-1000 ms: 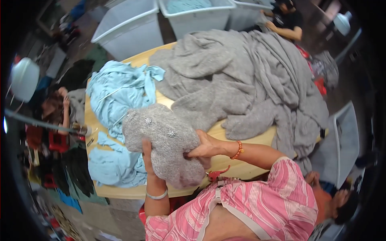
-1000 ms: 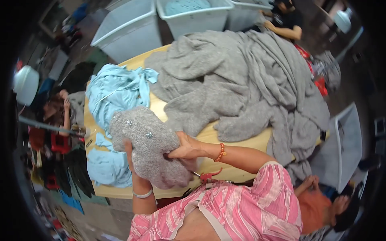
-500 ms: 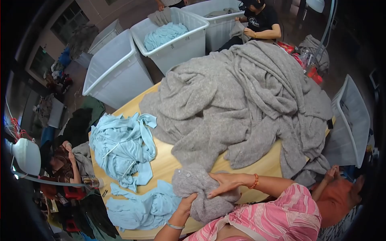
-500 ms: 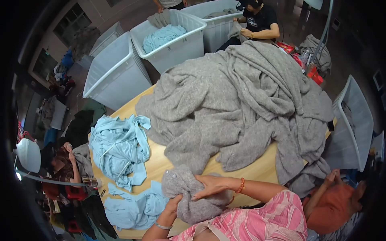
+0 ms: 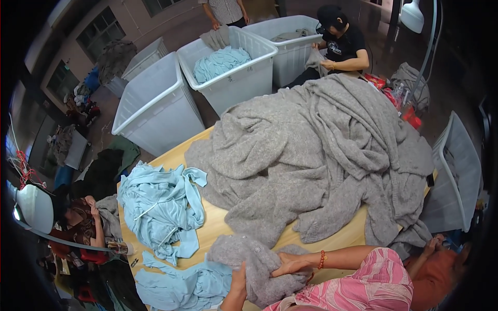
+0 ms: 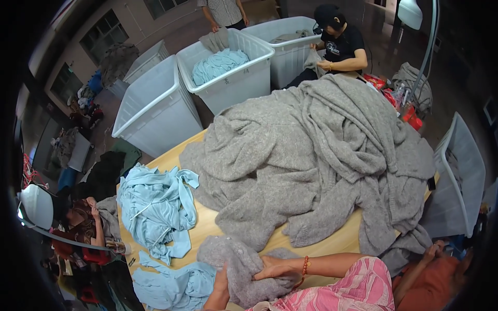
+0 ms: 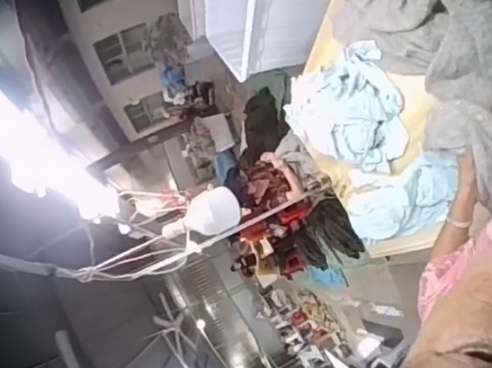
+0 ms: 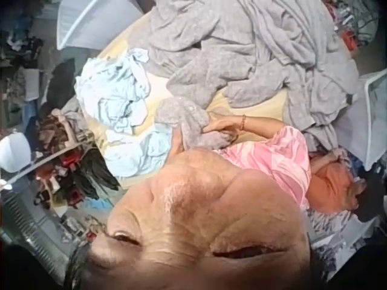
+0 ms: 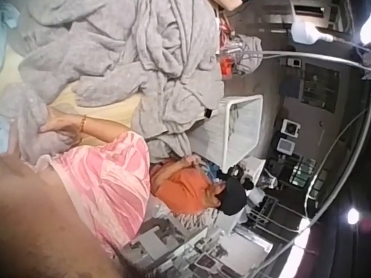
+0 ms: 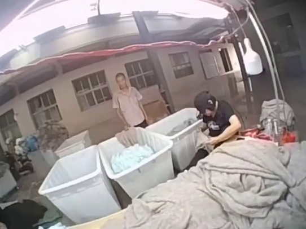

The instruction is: The recorder is using scissors to trim excess loose threads from knitted sweaters at a factory workbench.

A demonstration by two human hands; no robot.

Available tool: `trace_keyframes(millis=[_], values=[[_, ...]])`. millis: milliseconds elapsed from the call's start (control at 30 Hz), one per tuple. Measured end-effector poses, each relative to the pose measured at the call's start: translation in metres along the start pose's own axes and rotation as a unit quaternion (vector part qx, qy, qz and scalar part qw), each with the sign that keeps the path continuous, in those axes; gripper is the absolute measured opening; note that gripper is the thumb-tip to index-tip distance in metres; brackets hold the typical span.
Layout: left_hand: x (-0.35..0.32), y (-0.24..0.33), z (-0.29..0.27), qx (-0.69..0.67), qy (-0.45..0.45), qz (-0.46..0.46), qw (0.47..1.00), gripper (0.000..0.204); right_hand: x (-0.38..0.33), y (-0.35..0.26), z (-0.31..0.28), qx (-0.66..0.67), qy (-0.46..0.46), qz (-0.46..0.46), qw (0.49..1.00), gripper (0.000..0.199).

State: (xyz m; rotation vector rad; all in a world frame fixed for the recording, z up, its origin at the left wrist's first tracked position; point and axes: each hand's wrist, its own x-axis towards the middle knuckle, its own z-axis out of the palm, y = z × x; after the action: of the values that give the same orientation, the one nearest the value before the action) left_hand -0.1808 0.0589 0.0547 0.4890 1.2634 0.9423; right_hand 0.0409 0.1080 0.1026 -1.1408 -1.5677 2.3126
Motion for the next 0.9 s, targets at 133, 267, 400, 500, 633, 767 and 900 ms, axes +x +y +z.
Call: trace_keyframes(millis=[133, 267, 400, 500, 633, 767, 900], values=[[-0.026, -0.001, -0.018, -0.135, -0.033, -0.093, 0.986, 0.064, 0.020, 0.028, 0.005, -0.028, -0.003, 0.014, 1.000, 0.077], [-0.027, -0.003, -0.035, -0.188, -0.021, -0.042, 0.981, 0.066, 0.045, 0.014, -0.028, -0.075, -0.074, -0.156, 0.982, 0.074], [-0.028, 0.000, -0.052, -0.191, 0.054, -0.085, 0.976, 0.058, 0.102, -0.177, -0.180, -0.286, 0.116, -0.285, 0.907, 0.058], [-0.026, 0.010, -0.050, -0.183, 0.051, -0.034, 0.981, 0.056, 0.073, -0.372, -0.251, -0.147, 0.492, -0.480, 0.712, 0.086], [-0.037, 0.002, -0.063, -0.218, 0.062, -0.003, 0.974, 0.055, 0.006, -0.433, -0.191, -0.129, 0.531, -0.497, 0.674, 0.090], [-0.046, -0.020, -0.066, -0.238, 0.076, -0.029, 0.968, 0.051, 0.041, -0.319, -0.184, -0.359, 0.480, -0.524, 0.605, 0.086], [-0.051, -0.037, -0.059, -0.165, 0.048, -0.107, 0.979, 0.042, 0.027, -0.128, -0.137, -0.408, 0.397, -0.316, 0.759, 0.062]])
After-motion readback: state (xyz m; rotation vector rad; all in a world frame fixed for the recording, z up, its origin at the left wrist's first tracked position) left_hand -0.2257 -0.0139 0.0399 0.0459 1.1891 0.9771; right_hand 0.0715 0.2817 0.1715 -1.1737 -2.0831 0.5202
